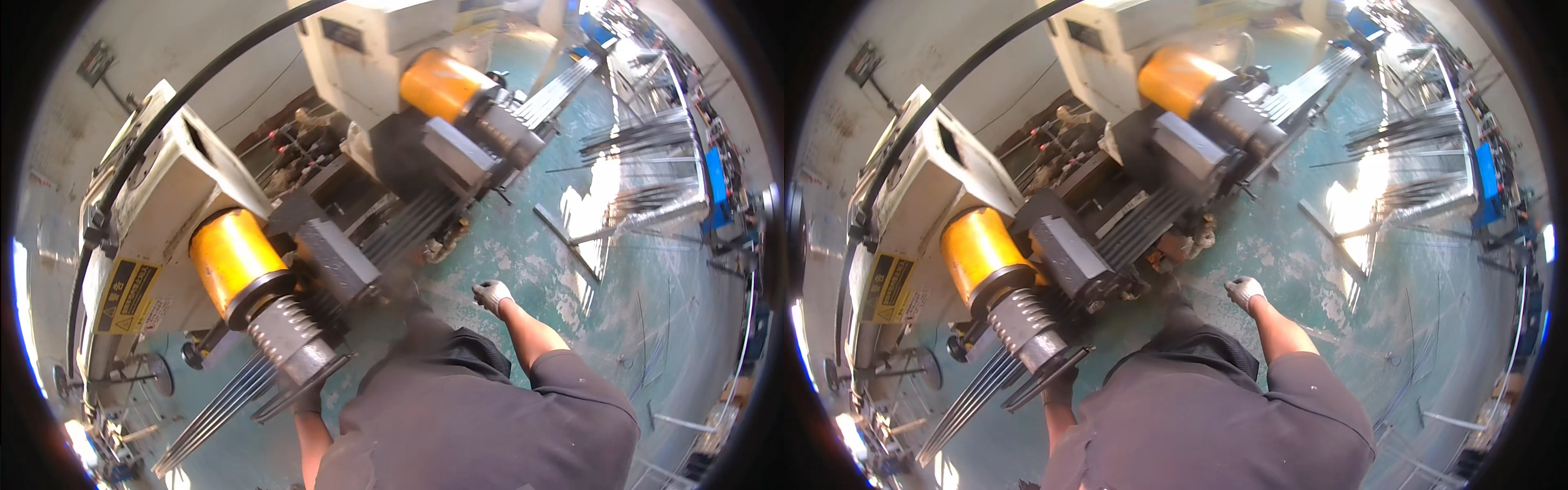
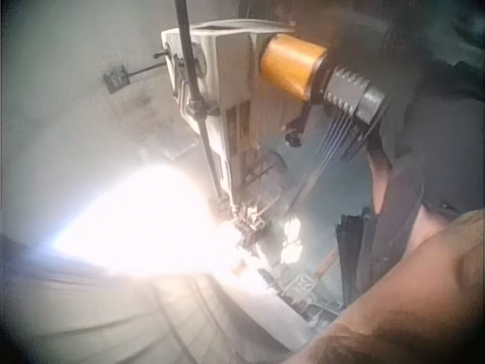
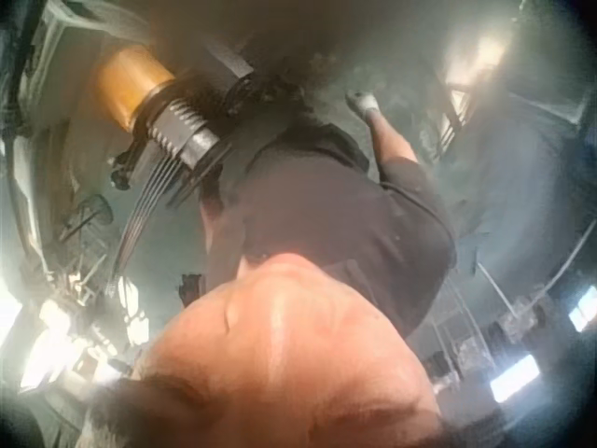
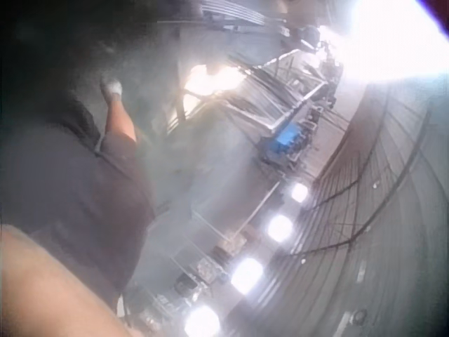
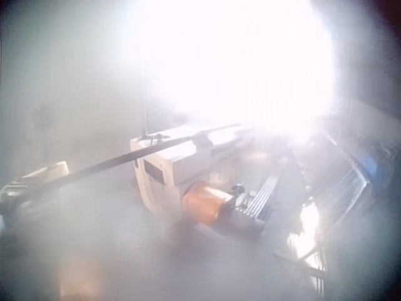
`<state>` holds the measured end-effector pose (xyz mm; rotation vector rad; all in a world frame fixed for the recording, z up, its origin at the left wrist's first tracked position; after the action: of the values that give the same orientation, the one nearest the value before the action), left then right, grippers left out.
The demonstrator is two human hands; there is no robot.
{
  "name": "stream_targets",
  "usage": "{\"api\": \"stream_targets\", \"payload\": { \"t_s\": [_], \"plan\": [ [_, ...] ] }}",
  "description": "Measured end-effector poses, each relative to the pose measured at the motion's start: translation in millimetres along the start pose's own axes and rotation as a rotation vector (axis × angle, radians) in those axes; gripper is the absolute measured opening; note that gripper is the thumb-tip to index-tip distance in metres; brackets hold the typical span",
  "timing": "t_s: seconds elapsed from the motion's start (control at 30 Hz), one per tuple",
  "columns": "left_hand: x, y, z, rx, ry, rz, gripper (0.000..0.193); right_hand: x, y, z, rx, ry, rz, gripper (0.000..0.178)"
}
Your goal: The person repeatedly feeds straight metal rods into a bending machine, bends them into U-shapes, and stacks the finished pieces on a nearby rack. The person also uses a wooden jig to manually bend individual rods and adds them to the same stack.
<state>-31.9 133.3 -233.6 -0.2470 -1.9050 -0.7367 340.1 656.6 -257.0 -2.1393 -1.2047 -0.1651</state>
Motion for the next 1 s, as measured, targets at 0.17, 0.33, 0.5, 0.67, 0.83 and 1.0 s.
{"api": "stream_targets", "payload": {
  "t_s": [0.17, 0.33, 0.5, 0.67, 0.83, 1.0],
  "plan": [
    [-15, 35, 14, -0.267, 0.012, 0.265, 0.020, 44, 104, -55, -0.250, 0.055, -0.155, 0.036],
    [-67, 73, -58, -0.153, -0.211, 0.063, 0.013, 85, 178, -81, -0.298, 0.072, -0.082, 0.033],
    [-129, 81, -149, 0.781, 0.158, -1.541, 0.014, 99, 201, -27, -0.199, 0.104, -0.146, 0.032],
    [-148, 91, -199, 0.744, 0.262, -1.314, 0.018, 97, 136, -24, 0.036, 0.030, -0.493, 0.044],
    [-168, 155, -245, 0.998, 0.469, -1.478, 0.020, 135, 91, -30, 0.176, -0.056, -0.504, 0.048],
    [-214, 215, -228, 0.702, 0.172, -1.085, 0.022, 197, 129, -2, 0.077, -0.017, -0.501, 0.053]
  ]
}}
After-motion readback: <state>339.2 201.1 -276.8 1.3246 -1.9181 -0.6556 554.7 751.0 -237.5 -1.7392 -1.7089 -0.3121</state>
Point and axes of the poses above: each hand's wrist, its own z-axis towards the middle knuckle, its own x-axis out of the back of the hand, y = z × x, the point moved 7 cm from there along z, towards the middle knuckle, and after that the axes turned 7 degrees about -x, right-handed, at the moved point
